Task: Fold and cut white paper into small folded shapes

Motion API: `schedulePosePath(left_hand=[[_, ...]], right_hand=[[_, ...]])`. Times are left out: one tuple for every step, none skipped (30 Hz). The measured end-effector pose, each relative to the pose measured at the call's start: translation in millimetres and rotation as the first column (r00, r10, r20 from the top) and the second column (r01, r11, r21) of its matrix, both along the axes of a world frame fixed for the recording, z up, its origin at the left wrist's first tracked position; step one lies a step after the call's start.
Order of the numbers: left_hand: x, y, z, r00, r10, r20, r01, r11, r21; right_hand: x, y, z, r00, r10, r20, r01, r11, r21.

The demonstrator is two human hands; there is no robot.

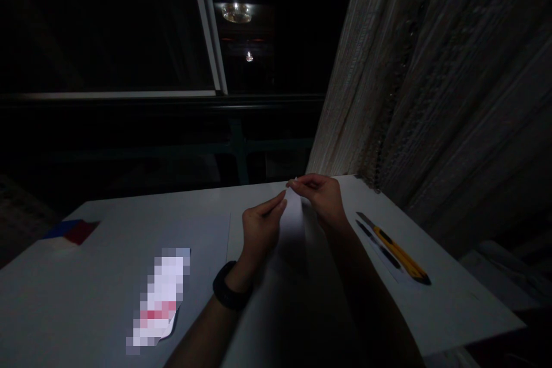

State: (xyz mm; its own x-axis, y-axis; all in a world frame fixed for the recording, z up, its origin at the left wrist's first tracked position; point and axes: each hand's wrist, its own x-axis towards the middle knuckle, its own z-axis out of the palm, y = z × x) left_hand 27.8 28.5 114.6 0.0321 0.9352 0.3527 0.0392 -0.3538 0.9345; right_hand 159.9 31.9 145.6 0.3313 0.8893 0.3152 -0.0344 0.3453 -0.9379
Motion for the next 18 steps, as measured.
schedulePosePath(left_hand=[[-0.2,0.3,-0.2,1.0,0.0,-0.004,0.0,1.0,-0.002],[-0.3,0.5,-0.4,1.0,-0.004,-0.009,0.003,1.0,-0.002],[-0.4,0.7,-0.6,1.0,-0.007,-0.013,0.007,1.0,0.001],[-0.5,0.7,-0.7,1.0,-0.012,-0.02,0.012,1.0,0.006],[-0.4,0.5,-0.6,0.999,-0.02,-0.03,0.02,1.0,0.011],[-0.3,0.3,-0.5,0.999,-0.028,-0.039,0.028,0.999,0.016],[-0.2,-0.1,-0.1,0.999,-0.032,-0.043,0.033,0.999,0.019],[-0.1,-0.5,0.2,0.998,-0.035,-0.045,0.036,0.999,0.021],[0.0,-0.9,0.5,0.998,-0.035,-0.043,0.036,0.999,0.019],[0.1,-1.2,0.7,0.999,-0.033,-0.038,0.033,0.999,0.014],[0.2,-1.3,0.6,0.999,-0.029,-0.032,0.03,1.0,0.008],[0.3,-1.3,0.3,0.999,-0.029,-0.027,0.029,1.0,0.001],[0.4,-1.1,-0.3,0.999,-0.03,-0.024,0.03,1.0,-0.004],[0.5,-0.7,-1.0,0.999,-0.034,-0.023,0.034,0.999,-0.007],[0.6,-0.3,-1.8,0.999,-0.038,-0.022,0.038,0.999,-0.005],[0.7,0.1,-2.5,0.999,-0.04,-0.022,0.04,0.999,-0.001],[0.8,0.3,-3.0,0.999,-0.044,-0.024,0.044,0.999,0.002],[0.8,0.4,-3.1,0.999,-0.046,-0.026,0.046,0.999,0.005]], right_hand=[[0.1,0.2,0.0,1.0,-0.004,0.007,0.004,1.0,0.002],[0.2,0.4,-0.1,1.0,-0.007,0.008,0.007,1.0,0.002],[0.2,0.6,-0.1,1.0,-0.011,0.006,0.011,1.0,0.002],[0.3,0.8,-0.2,1.0,-0.017,0.001,0.017,1.0,0.003],[0.3,1.0,-0.2,1.0,-0.026,-0.002,0.026,1.0,0.006],[0.4,1.1,-0.3,0.999,-0.039,-0.002,0.039,0.999,0.009],[0.4,1.1,-0.3,0.999,-0.053,-0.002,0.053,0.998,0.014],[0.5,1.0,-0.3,0.998,-0.065,0.0,0.065,0.998,0.019],[0.5,0.9,-0.3,0.998,-0.069,0.002,0.069,0.997,0.022],[0.6,0.7,-0.3,0.998,-0.064,0.002,0.064,0.998,0.024],[0.8,0.5,-0.3,0.999,-0.052,-0.001,0.052,0.998,0.023],[1.0,0.3,-0.3,0.999,-0.037,-0.006,0.037,0.999,0.018],[1.3,0.1,-0.4,1.0,-0.026,-0.01,0.026,1.0,0.012],[1.6,0.0,-0.4,1.0,-0.019,-0.012,0.019,1.0,0.007],[2.0,0.0,-0.5,1.0,-0.021,-0.011,0.021,1.0,0.004],[2.4,0.0,-0.6,1.0,-0.026,-0.008,0.026,1.0,0.003],[2.8,0.0,-0.5,1.0,-0.031,-0.003,0.031,1.0,0.003],[3.0,0.0,-0.3,0.999,-0.034,0.001,0.034,0.999,0.004]])
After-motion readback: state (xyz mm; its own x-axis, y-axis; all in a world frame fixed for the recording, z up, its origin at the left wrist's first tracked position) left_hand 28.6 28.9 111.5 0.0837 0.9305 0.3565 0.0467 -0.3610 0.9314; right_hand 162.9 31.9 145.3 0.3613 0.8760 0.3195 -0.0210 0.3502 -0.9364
